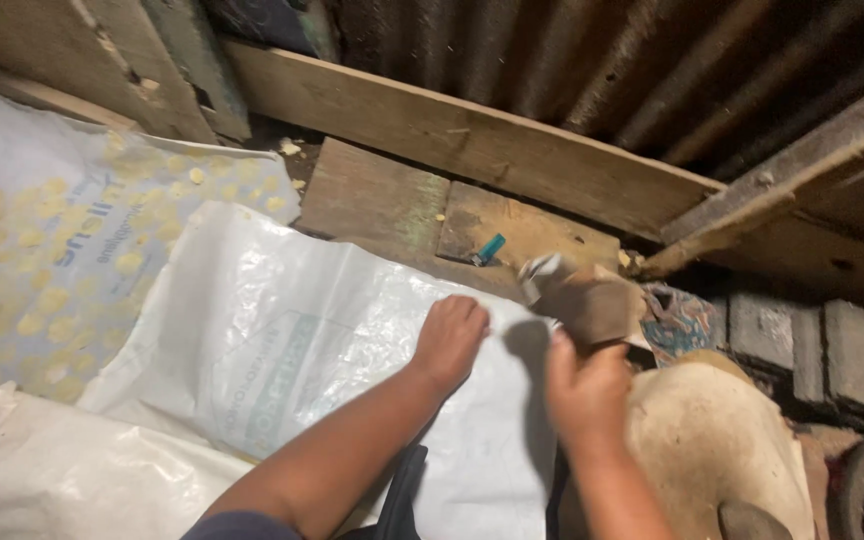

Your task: Cracking beans with a hammer and grinding them with a stone

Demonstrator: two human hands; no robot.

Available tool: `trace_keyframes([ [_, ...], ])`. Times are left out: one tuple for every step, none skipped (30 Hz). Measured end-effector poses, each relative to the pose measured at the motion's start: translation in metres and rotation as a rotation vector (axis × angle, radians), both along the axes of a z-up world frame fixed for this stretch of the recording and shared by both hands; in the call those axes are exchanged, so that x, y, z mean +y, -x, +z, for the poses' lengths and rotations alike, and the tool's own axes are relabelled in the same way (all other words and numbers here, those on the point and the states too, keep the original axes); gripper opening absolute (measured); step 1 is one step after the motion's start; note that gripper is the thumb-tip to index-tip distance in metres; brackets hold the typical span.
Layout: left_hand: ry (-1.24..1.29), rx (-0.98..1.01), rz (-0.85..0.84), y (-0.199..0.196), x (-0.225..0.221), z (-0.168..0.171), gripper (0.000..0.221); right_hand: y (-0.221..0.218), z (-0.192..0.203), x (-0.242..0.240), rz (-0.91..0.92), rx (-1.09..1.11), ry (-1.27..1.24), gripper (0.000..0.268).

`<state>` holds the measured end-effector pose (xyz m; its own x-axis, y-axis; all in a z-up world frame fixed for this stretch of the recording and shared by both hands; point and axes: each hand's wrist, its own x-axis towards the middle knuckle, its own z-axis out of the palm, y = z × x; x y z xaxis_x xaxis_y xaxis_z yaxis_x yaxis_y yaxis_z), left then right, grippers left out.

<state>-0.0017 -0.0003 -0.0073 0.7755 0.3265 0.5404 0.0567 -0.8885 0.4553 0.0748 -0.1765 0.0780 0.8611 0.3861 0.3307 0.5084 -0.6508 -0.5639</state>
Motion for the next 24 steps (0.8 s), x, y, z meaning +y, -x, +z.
trace_keyframes([
  [-0.006,-0.005,0.011,0.009,0.006,0.001,0.017,0.002,-0.014,0.010,0.011,-0.005,-0.006,0.046],
  [0.085,0.000,0.023,0.017,0.012,0.001,0.012,0.004,-0.029,0.021,0.032,0.194,0.170,0.042],
  [0.182,0.010,0.014,0.029,0.014,0.000,0.007,0.011,-0.046,0.026,0.031,0.399,0.351,0.042],
  [0.182,0.011,0.006,0.038,0.014,0.004,0.007,0.011,-0.041,0.023,0.023,0.401,0.350,0.042],
  [0.190,0.044,-0.033,0.044,0.014,0.010,0.013,0.003,-0.034,0.025,0.041,0.438,0.391,0.043],
  [0.198,0.076,-0.072,0.051,0.015,0.015,0.020,-0.004,-0.028,0.026,0.059,0.475,0.433,0.046],
  [0.202,0.079,-0.064,0.054,0.018,0.014,0.020,-0.001,0.002,0.032,0.066,0.477,0.438,0.046],
  [0.200,0.105,-0.063,0.056,0.020,0.012,0.018,0.000,0.031,0.038,0.059,0.557,0.463,0.038],
  [0.197,0.132,-0.076,0.054,0.021,0.010,0.017,-0.001,0.061,0.041,0.038,0.641,0.483,0.032],
  [0.200,0.137,-0.083,0.052,0.023,0.009,0.017,-0.002,0.060,0.036,0.031,0.646,0.484,0.032],
  [0.225,0.114,-0.067,0.053,0.023,0.008,0.018,-0.003,0.061,0.031,0.024,0.526,0.404,0.035],
  [0.250,0.091,-0.052,0.054,0.024,0.007,0.019,-0.003,0.061,0.026,0.017,0.406,0.325,0.040],
  [0.250,0.091,-0.053,0.056,0.022,0.006,0.019,0.001,0.039,0.021,0.016,0.406,0.324,0.040],
  [0.261,0.083,-0.057,0.058,0.020,0.005,0.012,0.006,0.017,0.016,0.021,0.312,0.245,0.035],
  [0.262,0.064,-0.053,0.056,0.023,0.007,0.005,0.005,-0.004,0.015,0.035,0.207,0.157,0.032],
  [0.252,0.054,-0.045,0.053,0.027,0.008,0.005,0.004,-0.014,0.022,0.044,0.197,0.148,0.032],
  [0.278,0.055,-0.055,0.054,0.027,0.006,0.005,0.007,-0.025,0.024,0.037,0.285,0.323,0.036],
  [0.305,0.056,-0.064,0.055,0.026,0.004,0.005,0.010,-0.038,0.025,0.027,0.373,0.498,0.043],
  [0.304,0.055,-0.061,0.055,0.027,0.005,0.005,0.005,-0.011,0.033,0.031,0.372,0.497,0.043],
  [0.319,0.060,-0.051,0.055,0.028,0.006,0.007,0.000,0.016,0.040,0.040,0.506,0.484,0.037],
  [0.344,0.070,-0.052,0.056,0.025,0.004,0.008,-0.003,0.041,0.043,0.037,0.646,0.476,0.033],
  [0.353,0.074,-0.060,0.058,0.023,0.008,0.008,-0.007,0.032,0.035,0.028,0.652,0.482,0.033],
  [0.309,0.182,-0.044,0.058,0.025,0.014,0.011,-0.015,0.024,0.032,0.021,0.606,0.465,0.044],
  [0.265,0.290,-0.028,0.058,0.027,0.021,0.016,-0.022,0.017,0.030,0.015,0.560,0.448,0.060],
])
